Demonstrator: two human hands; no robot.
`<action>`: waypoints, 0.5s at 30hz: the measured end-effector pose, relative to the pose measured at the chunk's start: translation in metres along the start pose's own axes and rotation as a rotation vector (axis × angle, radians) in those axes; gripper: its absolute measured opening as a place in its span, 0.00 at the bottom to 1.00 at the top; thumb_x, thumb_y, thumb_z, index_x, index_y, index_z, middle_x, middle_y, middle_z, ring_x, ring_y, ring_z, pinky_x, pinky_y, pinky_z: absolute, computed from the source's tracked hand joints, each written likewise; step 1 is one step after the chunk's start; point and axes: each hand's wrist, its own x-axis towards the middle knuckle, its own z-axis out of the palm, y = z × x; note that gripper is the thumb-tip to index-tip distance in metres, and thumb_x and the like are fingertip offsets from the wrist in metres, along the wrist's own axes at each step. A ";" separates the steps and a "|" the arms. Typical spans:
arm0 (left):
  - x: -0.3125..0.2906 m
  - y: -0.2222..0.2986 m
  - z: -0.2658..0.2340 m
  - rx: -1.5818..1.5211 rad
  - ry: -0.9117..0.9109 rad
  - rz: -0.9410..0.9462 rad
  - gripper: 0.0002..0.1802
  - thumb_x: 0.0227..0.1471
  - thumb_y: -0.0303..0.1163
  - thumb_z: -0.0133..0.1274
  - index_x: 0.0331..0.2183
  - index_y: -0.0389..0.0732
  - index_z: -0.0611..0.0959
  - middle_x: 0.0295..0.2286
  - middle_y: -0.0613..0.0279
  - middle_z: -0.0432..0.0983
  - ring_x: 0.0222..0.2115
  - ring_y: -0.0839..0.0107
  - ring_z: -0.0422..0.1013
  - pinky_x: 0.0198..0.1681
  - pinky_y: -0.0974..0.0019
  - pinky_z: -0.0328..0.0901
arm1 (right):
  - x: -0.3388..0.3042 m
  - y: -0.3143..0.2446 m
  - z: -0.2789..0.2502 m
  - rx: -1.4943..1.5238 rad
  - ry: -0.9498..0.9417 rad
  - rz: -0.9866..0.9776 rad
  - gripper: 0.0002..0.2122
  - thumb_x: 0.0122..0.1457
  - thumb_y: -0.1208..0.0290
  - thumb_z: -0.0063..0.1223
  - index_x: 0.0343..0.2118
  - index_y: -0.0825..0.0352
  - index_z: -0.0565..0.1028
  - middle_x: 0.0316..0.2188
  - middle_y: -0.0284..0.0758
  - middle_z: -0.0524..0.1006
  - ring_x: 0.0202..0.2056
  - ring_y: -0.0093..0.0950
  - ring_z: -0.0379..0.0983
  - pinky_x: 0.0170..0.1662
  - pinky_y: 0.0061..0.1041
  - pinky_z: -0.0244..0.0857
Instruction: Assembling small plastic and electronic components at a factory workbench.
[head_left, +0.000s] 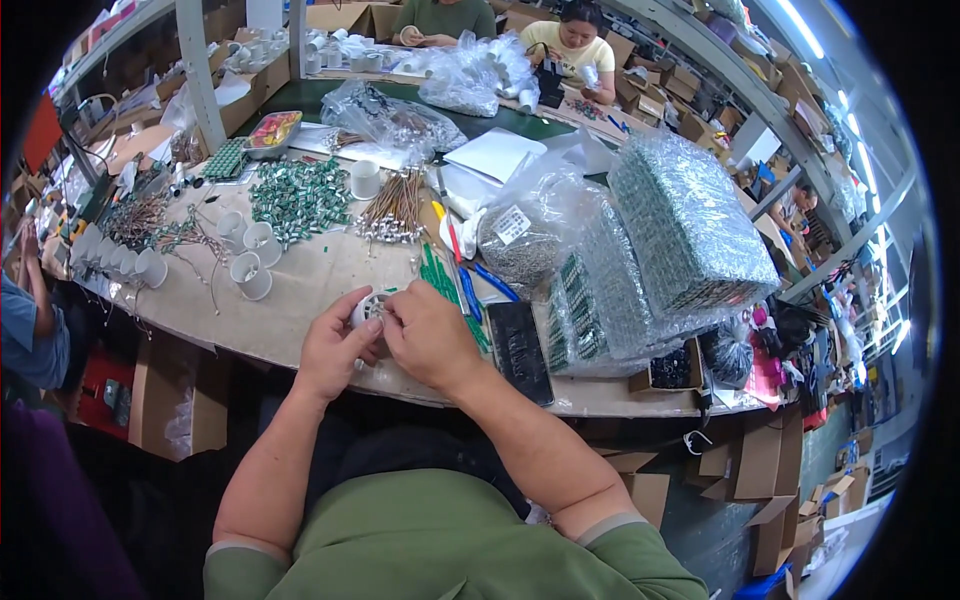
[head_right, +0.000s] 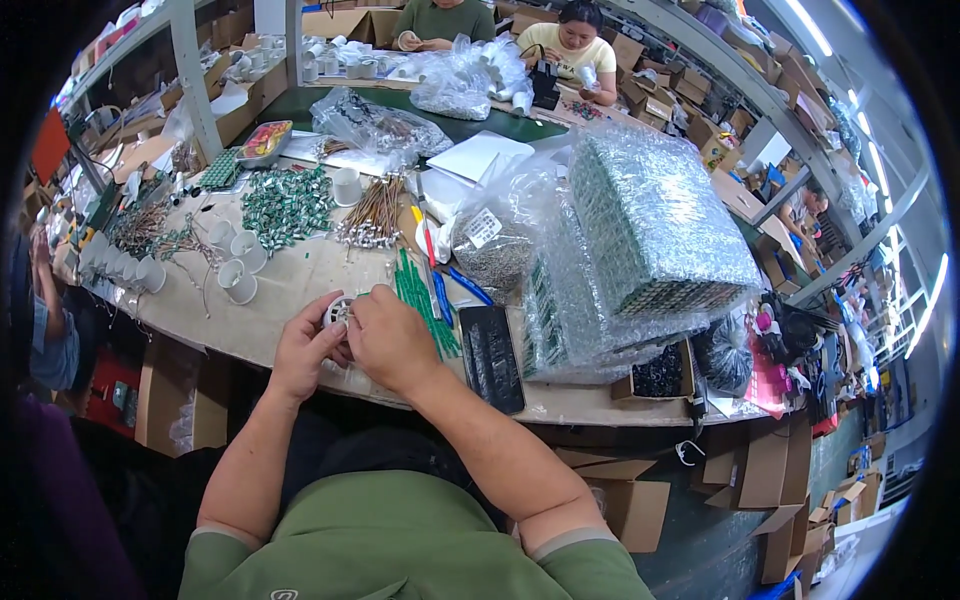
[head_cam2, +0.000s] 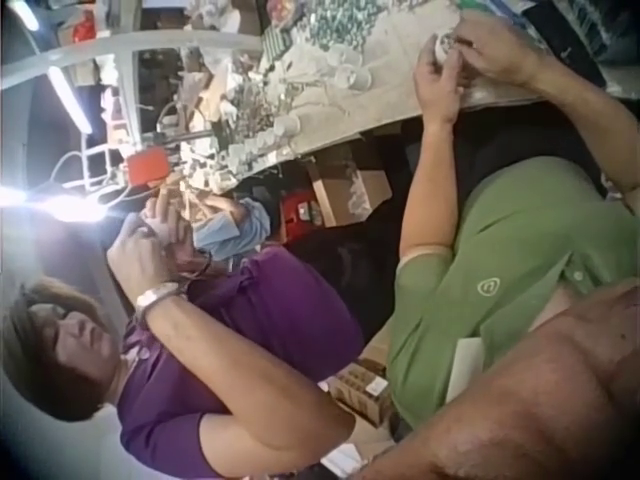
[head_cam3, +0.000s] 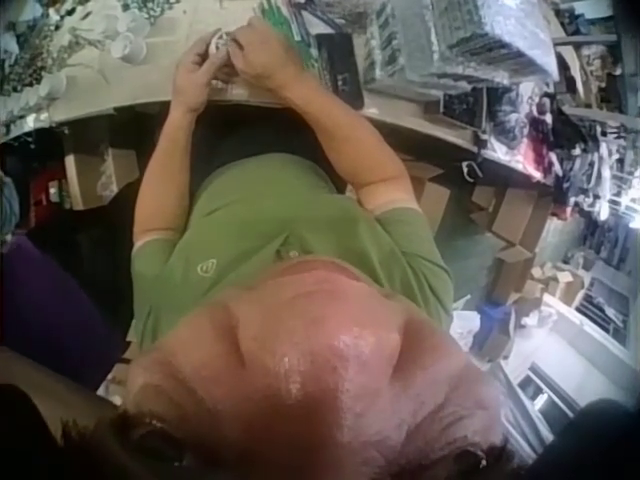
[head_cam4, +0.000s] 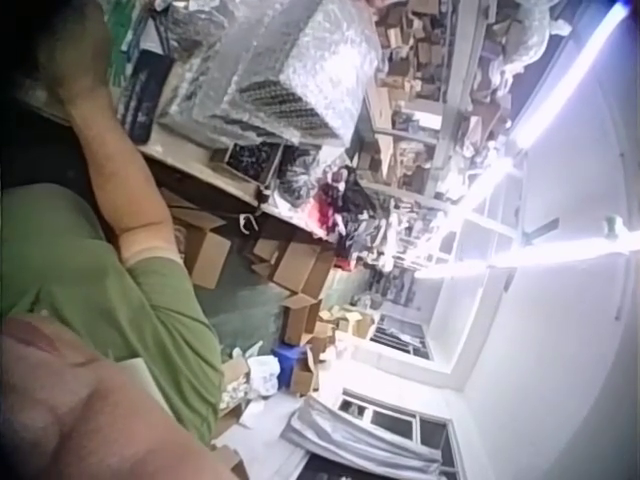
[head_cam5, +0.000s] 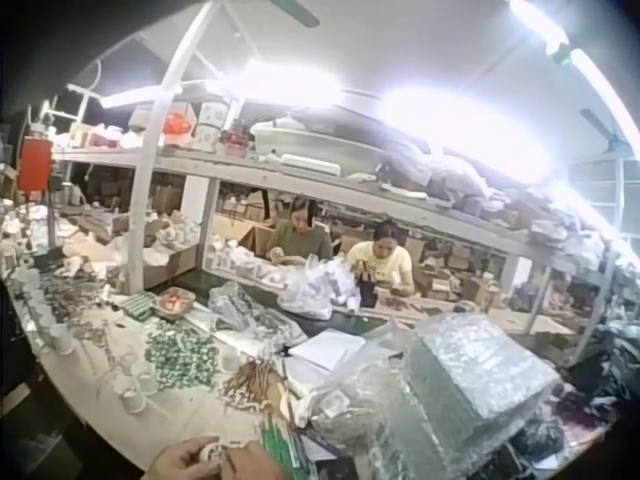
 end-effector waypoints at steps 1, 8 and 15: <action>0.000 0.000 0.000 -0.005 0.003 -0.001 0.29 0.63 0.25 0.59 0.63 0.35 0.74 0.35 0.56 0.80 0.26 0.76 0.73 0.29 0.73 0.71 | 0.000 0.000 0.000 -0.008 -0.004 0.013 0.03 0.58 0.74 0.59 0.32 0.67 0.81 0.30 0.38 0.76 0.29 0.39 0.73 0.34 0.34 0.69; 0.000 0.004 0.001 -0.005 -0.016 0.021 0.30 0.60 0.23 0.60 0.63 0.37 0.74 0.36 0.57 0.80 0.27 0.75 0.73 0.30 0.73 0.72 | -0.001 0.007 0.006 0.118 0.042 0.030 0.02 0.57 0.74 0.59 0.30 0.67 0.79 0.28 0.38 0.76 0.28 0.39 0.72 0.33 0.34 0.68; 0.001 0.002 0.000 -0.025 -0.050 0.011 0.34 0.56 0.19 0.61 0.63 0.40 0.74 0.39 0.57 0.81 0.28 0.75 0.74 0.30 0.74 0.73 | 0.002 0.011 0.003 0.158 0.076 0.014 0.02 0.56 0.75 0.60 0.29 0.66 0.78 0.28 0.37 0.76 0.26 0.39 0.72 0.31 0.34 0.67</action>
